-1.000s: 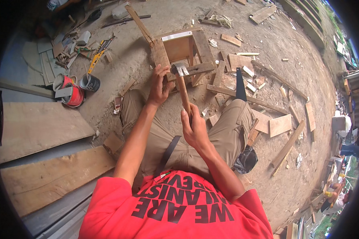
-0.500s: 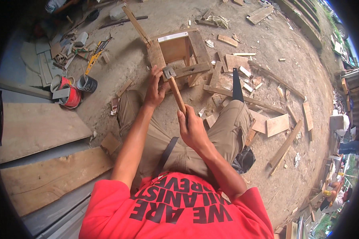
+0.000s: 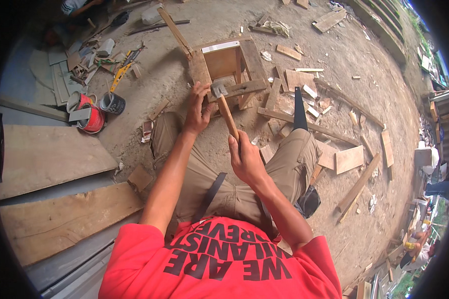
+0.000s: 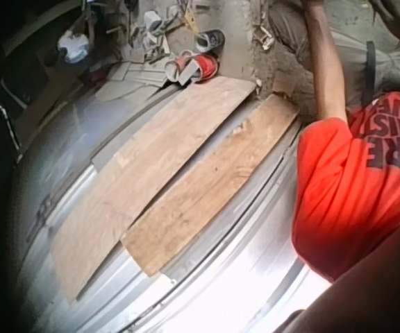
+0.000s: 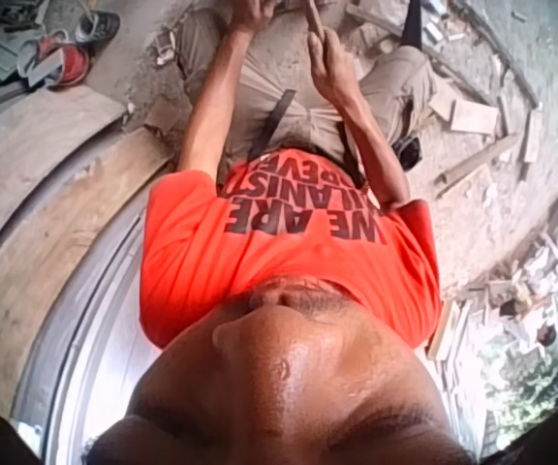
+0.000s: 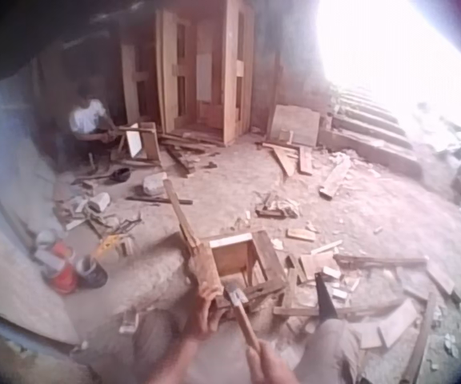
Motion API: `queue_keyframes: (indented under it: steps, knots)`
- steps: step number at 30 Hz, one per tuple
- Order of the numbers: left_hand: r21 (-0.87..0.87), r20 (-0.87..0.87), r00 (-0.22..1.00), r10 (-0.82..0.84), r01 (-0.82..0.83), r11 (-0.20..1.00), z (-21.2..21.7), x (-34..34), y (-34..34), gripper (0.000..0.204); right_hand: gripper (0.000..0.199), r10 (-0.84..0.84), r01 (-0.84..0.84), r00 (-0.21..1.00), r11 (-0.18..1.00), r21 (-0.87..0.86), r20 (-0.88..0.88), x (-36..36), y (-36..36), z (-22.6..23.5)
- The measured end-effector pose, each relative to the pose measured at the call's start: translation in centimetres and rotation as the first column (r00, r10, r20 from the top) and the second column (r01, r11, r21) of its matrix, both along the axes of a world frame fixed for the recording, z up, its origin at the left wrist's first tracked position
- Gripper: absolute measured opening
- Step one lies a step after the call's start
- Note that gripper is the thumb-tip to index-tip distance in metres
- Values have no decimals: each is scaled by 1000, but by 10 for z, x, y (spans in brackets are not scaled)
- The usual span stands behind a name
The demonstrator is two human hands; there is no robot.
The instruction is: The person assembles a small wooden box-like structure. They use a hand saw to cut a wooden piece, then position it on the frame. They retrieve nails from a bag and hammer them into the wood to secure the piece in place.
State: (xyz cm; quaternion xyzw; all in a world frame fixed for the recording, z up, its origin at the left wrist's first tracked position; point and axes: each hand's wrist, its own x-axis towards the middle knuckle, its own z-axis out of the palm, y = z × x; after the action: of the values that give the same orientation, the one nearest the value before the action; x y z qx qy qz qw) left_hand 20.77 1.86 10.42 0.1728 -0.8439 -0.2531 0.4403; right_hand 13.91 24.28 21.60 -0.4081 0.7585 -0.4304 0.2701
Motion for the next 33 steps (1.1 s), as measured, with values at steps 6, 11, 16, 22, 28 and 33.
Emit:
queue_keyframes:
  steps: [6, 11, 16, 22, 28, 33]
  knots:
    - [92, 2, 998, -58, 57, 994, -1, 2, 3, 42, 35, -3, 3, 1000, 991, -133, -2, -2, -3, 40]
    - [57, 1, 1000, -30, 30, 998, 0, 1, 3, 41, 33, 26, -56, 996, 936, -347, -90, 3, -4, 63]
    - [30, -4, 999, -41, 41, 999, -3, 3, -2, 42, 21, -1, 10, 993, 997, 79, -114, -5, 14, -12]
    - [20, -1, 1000, -28, 28, 999, -6, 5, -3, 45, 21, -87, 87, 996, 996, 5, -23, 8, 15, 7]
    - [20, -23, 999, -43, 43, 999, 1, 1, -1, 48, 23, -3, 10, 993, 998, 62, -119, 12, -4, -10]
    - [54, -19, 1000, -16, 17, 998, -3, 4, 1, 49, 26, -29, 28, 999, 997, -65, -19, 14, -5, 36]
